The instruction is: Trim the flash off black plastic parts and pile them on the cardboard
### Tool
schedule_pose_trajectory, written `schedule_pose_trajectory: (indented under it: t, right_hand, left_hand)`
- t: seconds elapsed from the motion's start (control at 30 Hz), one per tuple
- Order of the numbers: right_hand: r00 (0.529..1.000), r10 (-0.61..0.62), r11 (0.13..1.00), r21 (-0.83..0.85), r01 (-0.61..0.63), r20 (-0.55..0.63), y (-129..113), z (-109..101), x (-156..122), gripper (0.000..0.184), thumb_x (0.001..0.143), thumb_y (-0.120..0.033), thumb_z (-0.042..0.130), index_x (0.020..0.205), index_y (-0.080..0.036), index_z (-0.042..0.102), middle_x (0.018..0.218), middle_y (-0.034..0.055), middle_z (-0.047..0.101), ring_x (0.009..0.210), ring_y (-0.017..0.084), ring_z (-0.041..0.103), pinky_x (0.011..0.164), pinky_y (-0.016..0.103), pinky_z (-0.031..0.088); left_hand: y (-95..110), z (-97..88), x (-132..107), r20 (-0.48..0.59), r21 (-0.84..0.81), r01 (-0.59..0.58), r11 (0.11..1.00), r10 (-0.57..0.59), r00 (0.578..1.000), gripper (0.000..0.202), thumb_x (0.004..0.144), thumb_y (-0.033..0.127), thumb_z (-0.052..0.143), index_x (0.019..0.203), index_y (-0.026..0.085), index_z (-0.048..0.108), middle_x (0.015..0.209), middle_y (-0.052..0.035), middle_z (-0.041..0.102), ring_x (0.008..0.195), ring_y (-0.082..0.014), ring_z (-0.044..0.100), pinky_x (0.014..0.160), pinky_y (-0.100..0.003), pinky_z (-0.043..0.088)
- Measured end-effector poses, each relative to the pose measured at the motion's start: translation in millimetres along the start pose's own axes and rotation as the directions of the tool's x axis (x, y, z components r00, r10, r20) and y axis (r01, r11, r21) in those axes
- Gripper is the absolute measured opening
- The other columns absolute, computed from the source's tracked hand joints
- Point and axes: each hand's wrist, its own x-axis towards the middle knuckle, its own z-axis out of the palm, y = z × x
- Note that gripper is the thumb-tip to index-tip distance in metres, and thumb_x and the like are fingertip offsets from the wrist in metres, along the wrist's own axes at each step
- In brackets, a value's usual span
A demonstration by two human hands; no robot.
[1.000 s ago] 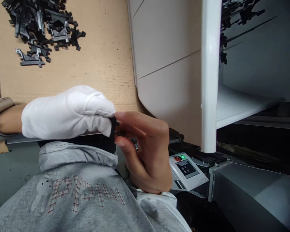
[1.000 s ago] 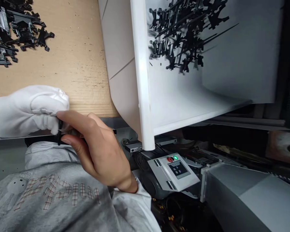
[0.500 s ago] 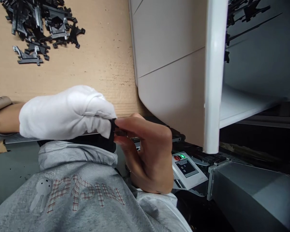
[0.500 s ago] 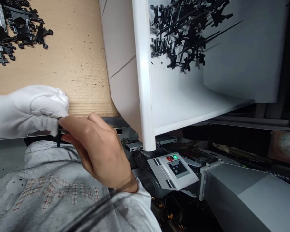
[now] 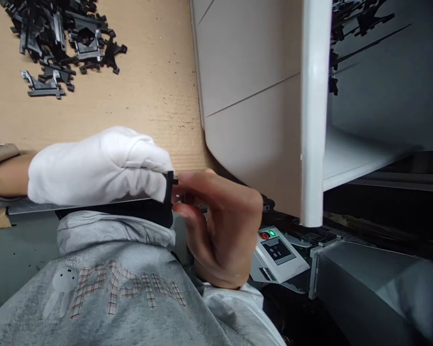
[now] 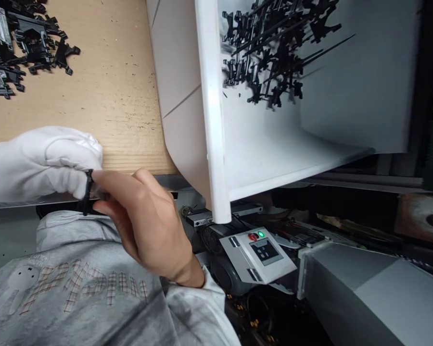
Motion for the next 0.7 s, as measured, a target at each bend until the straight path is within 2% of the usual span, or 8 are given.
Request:
schedule_pose_trajectory:
  t: [0.1,0.2,0.3,0.47,0.57,0.63,0.7]
  right_hand:
    - [0.997,0.069,0.995,0.070,-0.066,-0.046,0.1,1.6,-5.0,0.046,0.108,-0.035,0.070,0.148,-0.054,0.056,0.115,0.0007,0.080,0.089,0.031,0.078,0.076,0.050,0.065]
    - [0.995,0.100,0.991,0.089,-0.098,-0.019,-0.4,1.5,-8.7,0.048,0.108,-0.034,0.071,0.148,-0.055,0.054,0.118,-0.0016,0.079,0.099,0.028,0.081,0.087,0.047,0.068]
    - [0.993,0.114,0.989,0.095,-0.111,-0.024,-0.2,-0.6,-8.6,0.053,0.106,-0.032,0.075,0.149,-0.056,0.054,0.114,-0.0026,0.078,0.097,0.027,0.080,0.089,0.046,0.068]
    - [0.997,0.071,0.997,0.036,-0.072,0.039,-0.8,-2.1,-2.9,0.040,0.107,-0.039,0.070,0.144,-0.052,0.062,0.108,0.0003,0.080,0.083,0.029,0.074,0.078,0.048,0.068]
    - [0.995,0.093,0.995,0.038,-0.091,-0.048,-3.1,-0.8,-1.6,0.042,0.109,-0.032,0.067,0.144,-0.053,0.060,0.117,-0.0005,0.079,0.090,0.028,0.078,0.081,0.046,0.068]
    - [0.987,0.128,0.990,0.077,-0.121,-0.101,-2.9,-0.5,-2.3,0.038,0.110,-0.030,0.066,0.142,-0.051,0.061,0.120,0.0010,0.077,0.093,0.027,0.079,0.081,0.045,0.068]
    - [0.986,0.134,0.983,0.141,-0.119,-0.101,0.2,-0.4,-3.8,0.033,0.111,-0.033,0.064,0.141,-0.047,0.062,0.113,0.0027,0.076,0.090,0.026,0.078,0.080,0.043,0.067]
  left_hand:
    - [0.8,-1.0,0.4,0.037,-0.065,-0.080,0.995,0.082,0.996,0.045,0.116,0.021,0.046,0.077,0.014,0.069,0.068,0.0048,0.056,0.063,-0.0053,0.049,0.061,-0.016,0.042]
    - [2.0,1.5,0.1,0.033,-0.083,-0.068,0.994,0.071,0.997,0.040,0.114,0.015,0.050,0.079,0.013,0.069,0.070,0.0051,0.055,0.065,-0.0045,0.050,0.061,-0.015,0.042]
    - [2.6,4.4,-0.2,0.032,-0.096,-0.064,0.993,0.067,0.997,0.034,0.113,0.012,0.050,0.086,0.011,0.071,0.075,0.0044,0.059,0.068,-0.0032,0.051,0.063,-0.013,0.042]
    - [0.0,3.2,-0.4,0.007,-0.053,-0.113,0.992,0.114,0.993,0.030,0.113,0.013,0.053,0.090,0.010,0.072,0.077,0.0036,0.061,0.068,-0.0034,0.048,0.064,-0.013,0.042]
    - [-1.5,2.5,0.1,-0.023,0.001,-0.136,0.991,0.136,0.990,0.029,0.113,0.016,0.053,0.093,0.011,0.074,0.072,0.0045,0.058,0.066,-0.0047,0.048,0.064,-0.015,0.041]
    - [-1.8,4.1,0.9,-0.068,0.084,-0.147,0.986,0.153,0.986,0.031,0.113,0.017,0.052,0.096,0.013,0.077,0.070,0.0038,0.060,0.066,-0.0070,0.050,0.064,-0.019,0.040]
    - [-2.2,7.1,1.6,-0.118,0.185,-0.098,0.978,0.121,0.986,0.034,0.111,0.022,0.051,0.093,0.016,0.079,0.064,0.0042,0.056,0.060,-0.0092,0.044,0.064,-0.025,0.035]
